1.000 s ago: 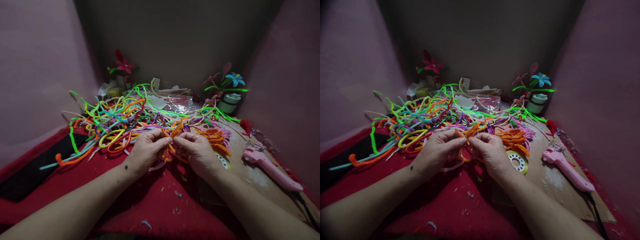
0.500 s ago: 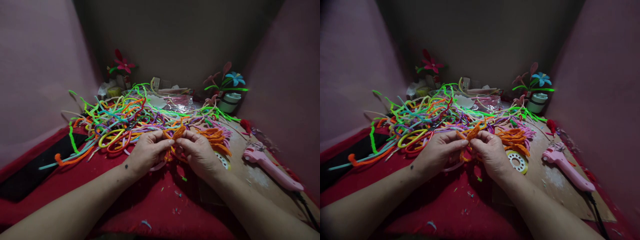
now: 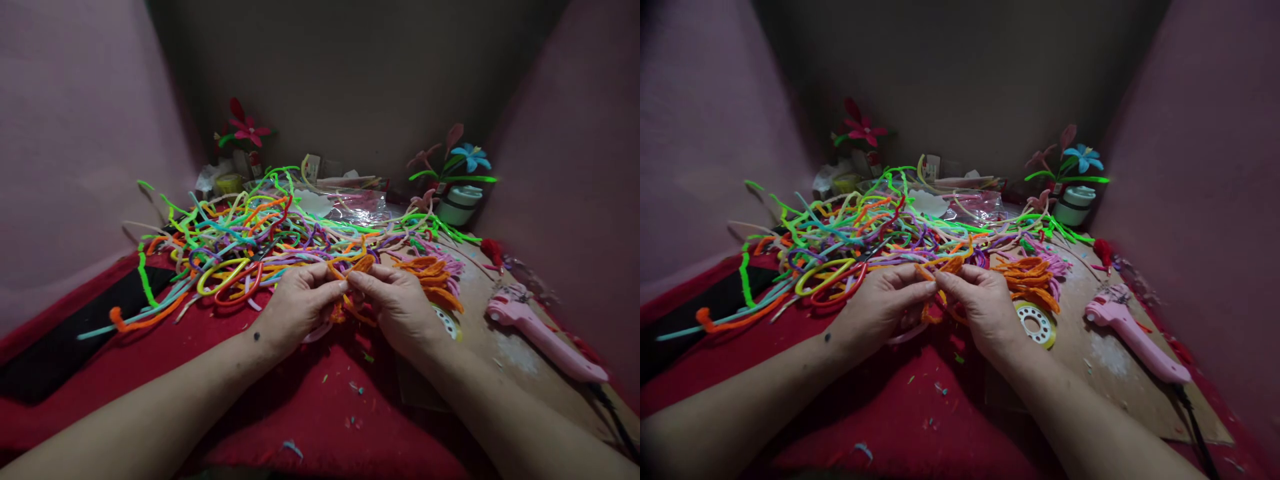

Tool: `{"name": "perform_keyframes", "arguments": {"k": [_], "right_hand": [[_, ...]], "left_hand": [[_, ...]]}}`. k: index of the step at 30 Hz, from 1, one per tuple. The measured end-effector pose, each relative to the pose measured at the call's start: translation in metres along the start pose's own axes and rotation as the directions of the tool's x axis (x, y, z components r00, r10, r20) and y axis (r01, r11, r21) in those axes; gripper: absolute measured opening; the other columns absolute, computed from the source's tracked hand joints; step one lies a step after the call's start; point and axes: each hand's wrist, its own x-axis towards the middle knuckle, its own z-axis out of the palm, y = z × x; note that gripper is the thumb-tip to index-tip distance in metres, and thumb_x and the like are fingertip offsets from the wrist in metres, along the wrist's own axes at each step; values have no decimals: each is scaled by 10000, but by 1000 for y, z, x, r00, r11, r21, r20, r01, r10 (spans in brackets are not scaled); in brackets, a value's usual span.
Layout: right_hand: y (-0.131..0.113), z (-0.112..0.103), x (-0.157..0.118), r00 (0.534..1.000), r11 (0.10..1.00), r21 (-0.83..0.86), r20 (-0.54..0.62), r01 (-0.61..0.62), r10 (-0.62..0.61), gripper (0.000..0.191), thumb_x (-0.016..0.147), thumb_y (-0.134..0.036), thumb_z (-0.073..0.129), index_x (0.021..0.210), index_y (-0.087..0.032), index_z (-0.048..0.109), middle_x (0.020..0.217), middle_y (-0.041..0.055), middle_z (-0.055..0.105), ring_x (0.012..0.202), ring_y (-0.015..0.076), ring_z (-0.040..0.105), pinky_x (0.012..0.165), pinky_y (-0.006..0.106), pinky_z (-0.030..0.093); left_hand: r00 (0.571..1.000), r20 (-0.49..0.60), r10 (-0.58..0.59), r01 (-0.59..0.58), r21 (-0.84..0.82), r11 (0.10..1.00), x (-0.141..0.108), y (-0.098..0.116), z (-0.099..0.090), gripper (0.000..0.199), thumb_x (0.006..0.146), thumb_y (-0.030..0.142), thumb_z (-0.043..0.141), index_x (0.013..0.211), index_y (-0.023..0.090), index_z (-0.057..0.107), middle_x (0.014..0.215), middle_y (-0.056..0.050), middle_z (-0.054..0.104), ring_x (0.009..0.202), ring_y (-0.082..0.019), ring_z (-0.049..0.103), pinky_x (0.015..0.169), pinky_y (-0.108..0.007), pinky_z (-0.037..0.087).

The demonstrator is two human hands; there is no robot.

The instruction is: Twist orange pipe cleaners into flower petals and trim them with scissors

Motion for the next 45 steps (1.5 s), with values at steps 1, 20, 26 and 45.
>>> {"name": "perform_keyframes", "arguments": {"k": [1, 20, 26, 45], "right_hand": [[-1, 0, 0, 1000, 1000, -31, -22, 2, -3, 240, 690, -303, 687, 566, -137, 566, 524, -33, 485, 477, 62, 398, 462, 216, 291], [-3, 2, -2, 999, 986, -167, -39, -21, 15, 198, 709, -293, 634, 592, -154, 556, 515, -32, 523, 471, 76, 429, 470, 225, 320], [-5, 1, -1, 1000, 973, -233, -17, 2, -7, 198, 700, -319, 646, 625, -152, 570, 537, -21, 555, 475, 83, 451, 460, 221, 324], [4, 1, 1, 996, 999, 5, -83, -31, 32, 293, 677, -337, 673, 586, -175, 446, 449, -69, 426, 393, 49, 358, 404, 201, 267]], "left_hand": [[1000, 14, -5, 5, 2, 1000, 0, -1, 0, 154, 746, 246, 599, 660, 139, 529, 425, 73, 424, 322, -24, 334, 332, -146, 237], [995, 67, -76, 69, 91, 993, 5, -4, -7, 88, 713, 215, 599, 700, 134, 569, 447, 52, 484, 315, -24, 348, 320, -140, 237], [968, 188, -167, 162, 42, 986, 4, -5, -8, 157, 755, 290, 551, 699, 143, 553, 372, 66, 410, 263, -40, 288, 299, -167, 175], [914, 352, -200, 221, -21, 975, 4, -4, -12, 80, 779, 235, 545, 799, 158, 540, 452, 77, 453, 266, -20, 261, 256, -131, 223]]}}
